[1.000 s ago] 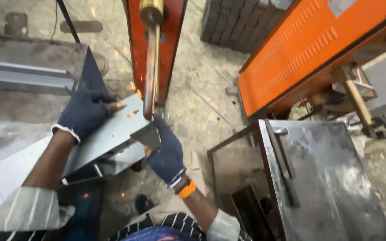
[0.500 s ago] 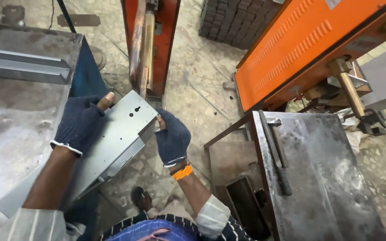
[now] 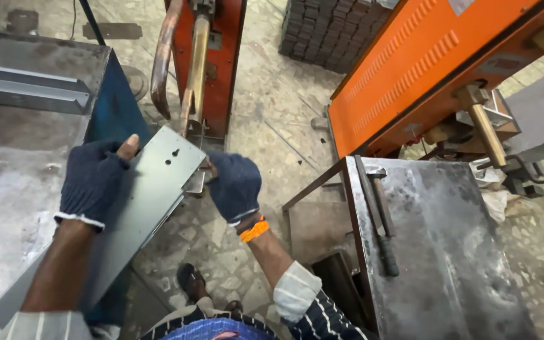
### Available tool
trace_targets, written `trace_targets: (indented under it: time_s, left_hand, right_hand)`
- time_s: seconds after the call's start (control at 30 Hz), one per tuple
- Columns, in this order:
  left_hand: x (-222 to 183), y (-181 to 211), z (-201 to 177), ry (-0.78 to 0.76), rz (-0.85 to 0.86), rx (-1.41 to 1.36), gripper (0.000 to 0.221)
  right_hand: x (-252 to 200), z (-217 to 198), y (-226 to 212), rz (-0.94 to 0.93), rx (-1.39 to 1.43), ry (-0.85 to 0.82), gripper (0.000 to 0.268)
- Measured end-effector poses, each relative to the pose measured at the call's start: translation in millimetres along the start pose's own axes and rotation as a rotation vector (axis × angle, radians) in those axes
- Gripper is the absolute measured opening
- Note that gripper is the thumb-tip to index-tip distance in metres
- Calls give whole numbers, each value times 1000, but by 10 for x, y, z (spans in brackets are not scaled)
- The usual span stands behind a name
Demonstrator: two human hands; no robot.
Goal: The recorder is assembling and welding metal plates into enclosures using a spot welder, a hammer, and a file.
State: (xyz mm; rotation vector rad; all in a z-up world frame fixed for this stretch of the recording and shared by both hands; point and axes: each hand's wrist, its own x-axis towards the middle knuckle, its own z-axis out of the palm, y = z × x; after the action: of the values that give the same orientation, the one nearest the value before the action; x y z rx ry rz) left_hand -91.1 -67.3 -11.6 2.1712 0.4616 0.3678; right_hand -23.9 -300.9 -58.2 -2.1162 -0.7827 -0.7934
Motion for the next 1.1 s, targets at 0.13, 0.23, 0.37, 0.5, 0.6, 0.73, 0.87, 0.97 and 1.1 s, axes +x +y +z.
trace_targets:
  time_s: [0.13, 0.23, 0.37, 0.5, 0.6, 0.73, 0.87, 0.97, 1.1]
  left_hand:
    - [-183, 42, -10, 10, -49, 2, 52]
    - [-303, -40, 81, -5, 40, -43, 52]
    - [-391, -222, 245, -84, 55, -12, 54]
    - [-624, 261, 342, -192, 146, -166, 50]
    - [-748, 465, 577, -335, 93, -125, 67]
    - [-958, 586, 924, -469, 107, 50, 70]
    - [-1140, 719, 1187, -682, 266, 43, 36]
    - [-1247, 885, 1203, -805, 263, -29, 38]
    - [-1074, 947, 1208, -891, 258, -159, 40]
  right_hand:
    - [-246, -109, -53, -36, 74, -13, 14]
    - [-591, -51, 178, -33, 43, -62, 15]
    - [-801, -152, 512, 242, -113, -166, 16]
    - [-440, -585, 400, 405, -3, 26, 9]
    - [-261, -835, 270, 254, 97, 4, 17]
    - [-399, -1156, 131, 131, 131, -187, 16]
    - [-768, -1632, 75, 319, 359, -294, 16]
    - [-1577, -1878, 380, 628, 500, -208, 16]
    - [-2747, -1879, 792, 787, 513, -625, 46]
